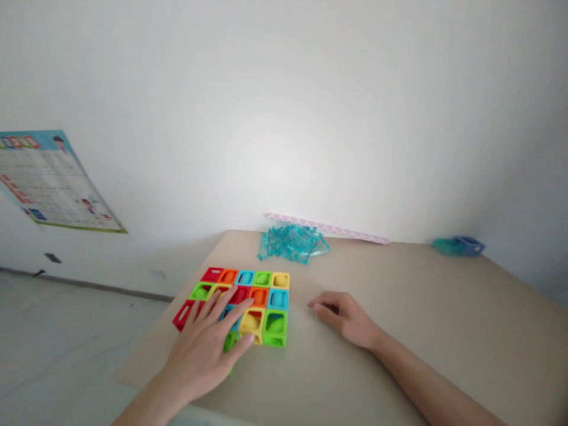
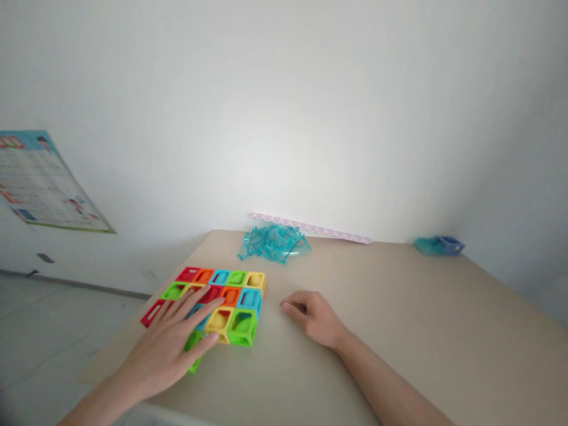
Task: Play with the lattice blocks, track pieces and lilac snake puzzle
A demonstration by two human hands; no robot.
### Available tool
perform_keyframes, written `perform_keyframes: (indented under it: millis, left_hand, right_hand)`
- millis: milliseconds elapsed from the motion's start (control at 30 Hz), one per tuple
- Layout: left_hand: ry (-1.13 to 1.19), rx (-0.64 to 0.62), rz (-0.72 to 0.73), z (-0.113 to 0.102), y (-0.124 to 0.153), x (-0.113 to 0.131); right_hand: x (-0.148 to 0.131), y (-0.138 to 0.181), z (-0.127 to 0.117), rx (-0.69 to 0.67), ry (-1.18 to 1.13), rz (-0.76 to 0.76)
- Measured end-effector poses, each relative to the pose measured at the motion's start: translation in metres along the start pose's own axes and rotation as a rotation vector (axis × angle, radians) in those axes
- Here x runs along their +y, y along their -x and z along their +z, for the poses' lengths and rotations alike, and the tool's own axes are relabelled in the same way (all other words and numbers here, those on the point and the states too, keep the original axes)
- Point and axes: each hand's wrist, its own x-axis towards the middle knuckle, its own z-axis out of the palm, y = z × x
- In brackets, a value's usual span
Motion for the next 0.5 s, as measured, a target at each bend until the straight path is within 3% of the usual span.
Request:
perform_keyframes:
  millis: [133, 267, 367, 500]
  left_hand:
    - [-0.071, -0.018, -0.080, 0.005, -0.003, -0.056]
    - [-0.114, -0.009, -0.136, 0.006, -0.028, -0.111]
    - [-0.120, 0.002, -0.152, 0.008, -0.055, -0.130]
    - [-0.081, -0.020, -0.107, 0.014, -0.099, -0.134]
  right_hand:
    - [-0.002, 0.001, 0.000, -0.014, -0.015, 0.013]
    - [-0.003, -0.002, 0.001, -0.011, -0.031, 0.030]
    - [-0.001, -0.002, 0.001, -0.011, -0.046, 0.035]
    - [-0.001, -0.002, 0.000, -0.004, -0.062, 0.052]
